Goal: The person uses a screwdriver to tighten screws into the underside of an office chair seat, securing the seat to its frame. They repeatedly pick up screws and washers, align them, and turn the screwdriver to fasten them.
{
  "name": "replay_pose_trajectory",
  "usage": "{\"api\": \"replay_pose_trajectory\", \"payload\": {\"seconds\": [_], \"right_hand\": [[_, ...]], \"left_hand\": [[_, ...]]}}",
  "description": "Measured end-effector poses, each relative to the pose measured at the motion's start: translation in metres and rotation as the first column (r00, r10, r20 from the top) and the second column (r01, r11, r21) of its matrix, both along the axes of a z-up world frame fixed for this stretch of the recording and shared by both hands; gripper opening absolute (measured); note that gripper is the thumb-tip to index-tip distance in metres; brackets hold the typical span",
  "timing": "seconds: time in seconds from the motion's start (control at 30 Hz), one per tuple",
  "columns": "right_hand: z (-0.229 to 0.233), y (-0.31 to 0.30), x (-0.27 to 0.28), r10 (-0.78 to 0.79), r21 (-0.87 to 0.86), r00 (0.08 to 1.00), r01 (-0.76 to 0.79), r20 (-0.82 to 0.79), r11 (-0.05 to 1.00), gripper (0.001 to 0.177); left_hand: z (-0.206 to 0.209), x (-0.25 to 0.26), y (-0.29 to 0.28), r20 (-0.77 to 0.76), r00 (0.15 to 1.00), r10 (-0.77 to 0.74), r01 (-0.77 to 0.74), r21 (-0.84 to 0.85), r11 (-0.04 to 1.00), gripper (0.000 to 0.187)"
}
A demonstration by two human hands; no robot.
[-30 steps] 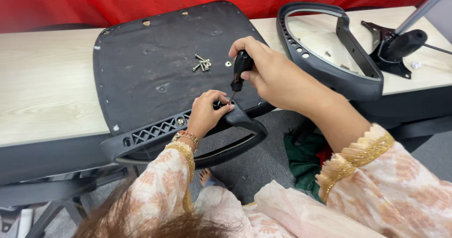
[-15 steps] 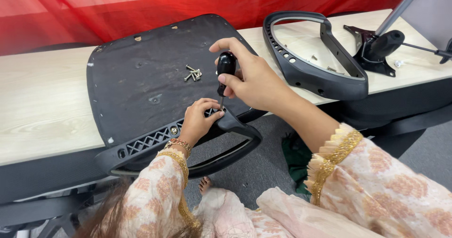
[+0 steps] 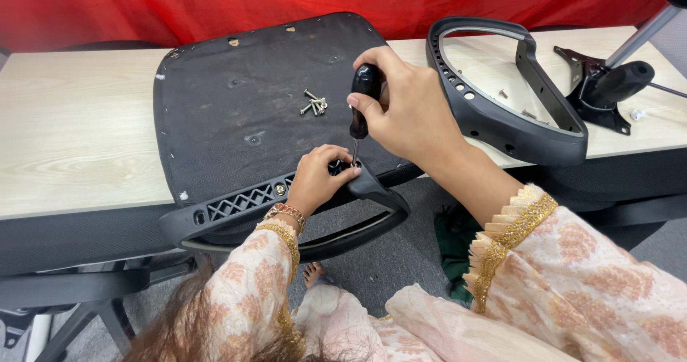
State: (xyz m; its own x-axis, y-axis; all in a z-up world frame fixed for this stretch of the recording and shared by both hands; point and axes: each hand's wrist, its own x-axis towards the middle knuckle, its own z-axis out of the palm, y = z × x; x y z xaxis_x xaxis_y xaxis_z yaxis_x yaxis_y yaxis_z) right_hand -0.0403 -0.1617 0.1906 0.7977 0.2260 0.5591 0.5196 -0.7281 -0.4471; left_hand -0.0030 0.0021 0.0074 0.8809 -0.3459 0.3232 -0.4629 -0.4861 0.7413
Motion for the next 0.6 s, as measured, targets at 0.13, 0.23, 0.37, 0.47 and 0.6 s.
{"api": "replay_pose_trajectory", "payload": {"seconds": [0.13, 0.23, 0.37, 0.47, 0.6], "right_hand": [[-0.010, -0.001, -0.007, -0.027, 0.120, 0.996, 0.017, 0.088, 0.993, 0.040], [-0.004, -0.002, -0.010, -0.060, 0.050, 0.993, 0.065, -0.098, 0.997, 0.030], [0.015, -0.007, -0.008, 0.166, 0.173, 0.880, -0.098, -0.444, 0.980, 0.037], [0.017, -0.004, -0.009, 0.203, 0.052, 0.898, -0.199, -0.389, 0.979, 0.038], [0.000, 0.002, -0.017, 0.220, -0.040, 0.975, -0.221, -0.036, 0.974, 0.038]], "left_hand": [[0.003, -0.001, -0.002, -0.066, 0.997, 0.030, -0.031, -0.014, 0.999, 0.026], [0.003, -0.001, -0.003, -0.039, 0.999, 0.029, -0.029, -0.013, 0.999, 0.023], [0.001, 0.000, -0.002, 0.018, 1.000, 0.011, -0.011, -0.025, 1.000, 0.022], [-0.002, 0.000, -0.002, 0.020, 1.000, 0.020, -0.019, -0.022, 1.000, 0.022], [-0.001, -0.001, -0.002, 0.028, 0.999, 0.016, -0.015, -0.017, 1.000, 0.023]]}}
